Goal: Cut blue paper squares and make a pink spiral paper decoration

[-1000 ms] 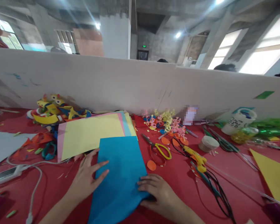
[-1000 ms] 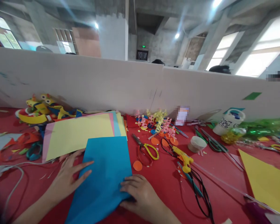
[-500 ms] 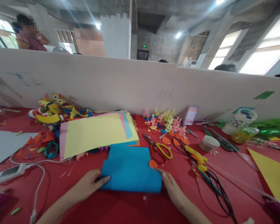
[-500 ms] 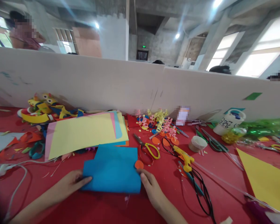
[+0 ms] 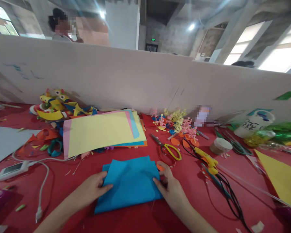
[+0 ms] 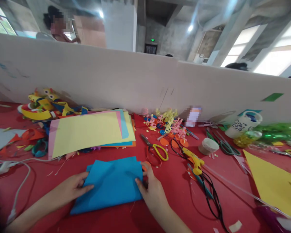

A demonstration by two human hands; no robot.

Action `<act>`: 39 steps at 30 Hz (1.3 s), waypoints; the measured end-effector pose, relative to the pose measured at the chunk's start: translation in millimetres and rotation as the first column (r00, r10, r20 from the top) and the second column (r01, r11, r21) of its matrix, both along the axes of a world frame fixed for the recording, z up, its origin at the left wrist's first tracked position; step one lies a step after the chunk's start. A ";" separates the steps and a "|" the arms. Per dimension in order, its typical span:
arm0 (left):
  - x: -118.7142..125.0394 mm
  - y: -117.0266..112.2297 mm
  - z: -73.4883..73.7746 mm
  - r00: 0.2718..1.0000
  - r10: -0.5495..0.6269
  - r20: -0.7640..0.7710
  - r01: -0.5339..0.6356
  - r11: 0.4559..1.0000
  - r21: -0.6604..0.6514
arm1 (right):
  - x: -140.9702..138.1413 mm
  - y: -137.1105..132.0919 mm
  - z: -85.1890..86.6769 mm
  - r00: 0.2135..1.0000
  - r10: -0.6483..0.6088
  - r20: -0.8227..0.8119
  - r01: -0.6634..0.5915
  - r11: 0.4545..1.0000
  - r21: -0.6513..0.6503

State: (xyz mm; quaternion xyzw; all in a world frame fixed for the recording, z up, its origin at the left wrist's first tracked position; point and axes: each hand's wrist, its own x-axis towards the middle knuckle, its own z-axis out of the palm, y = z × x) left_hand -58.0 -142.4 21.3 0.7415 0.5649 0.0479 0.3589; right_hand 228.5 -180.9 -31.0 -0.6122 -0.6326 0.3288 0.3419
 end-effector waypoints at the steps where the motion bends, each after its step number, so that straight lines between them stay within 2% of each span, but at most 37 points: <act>1: -0.1 -0.5 0.3 1.000 0.017 -0.023 -0.017 1.000 0.007 | -0.6 -0.1 0.4 0.999 0.008 0.053 -0.009 1.000 0.020; 5: -2.4 -5.2 3.9 0.993 0.112 -0.043 -0.111 0.993 0.026 | -3.5 1.0 3.0 0.977 0.063 0.205 -0.080 0.994 0.073; 10: -5.5 -9.7 5.4 0.994 0.074 -0.074 -0.065 0.991 0.119 | -8.3 8.8 11.0 0.958 0.129 0.256 -0.150 0.987 0.061; 16: -15.3 -6.7 -7.2 0.983 0.067 -0.168 -0.036 0.983 0.183 | -13.1 17.4 7.2 0.941 0.078 0.329 -0.113 0.990 0.088; 21: -18.2 -7.0 -18.3 0.990 0.070 -0.121 -0.034 0.960 0.278 | -12.6 14.1 -2.1 0.894 0.028 0.448 -0.136 0.968 0.211; 24: -15.9 -7.7 -22.4 0.986 0.077 -0.146 -0.024 0.942 0.336 | -12.6 13.2 -3.3 0.855 -0.005 0.519 -0.162 0.947 0.276; 29: -11.7 -7.2 -22.5 0.971 0.108 -0.213 -0.021 0.927 0.374 | -13.5 14.6 -2.3 0.812 -0.041 0.582 -0.182 0.930 0.320; 39: -10.0 -3.1 -20.7 0.973 0.106 -0.207 -0.026 0.934 0.357 | -14.7 15.9 -3.7 0.752 -0.067 0.655 -0.189 0.931 0.312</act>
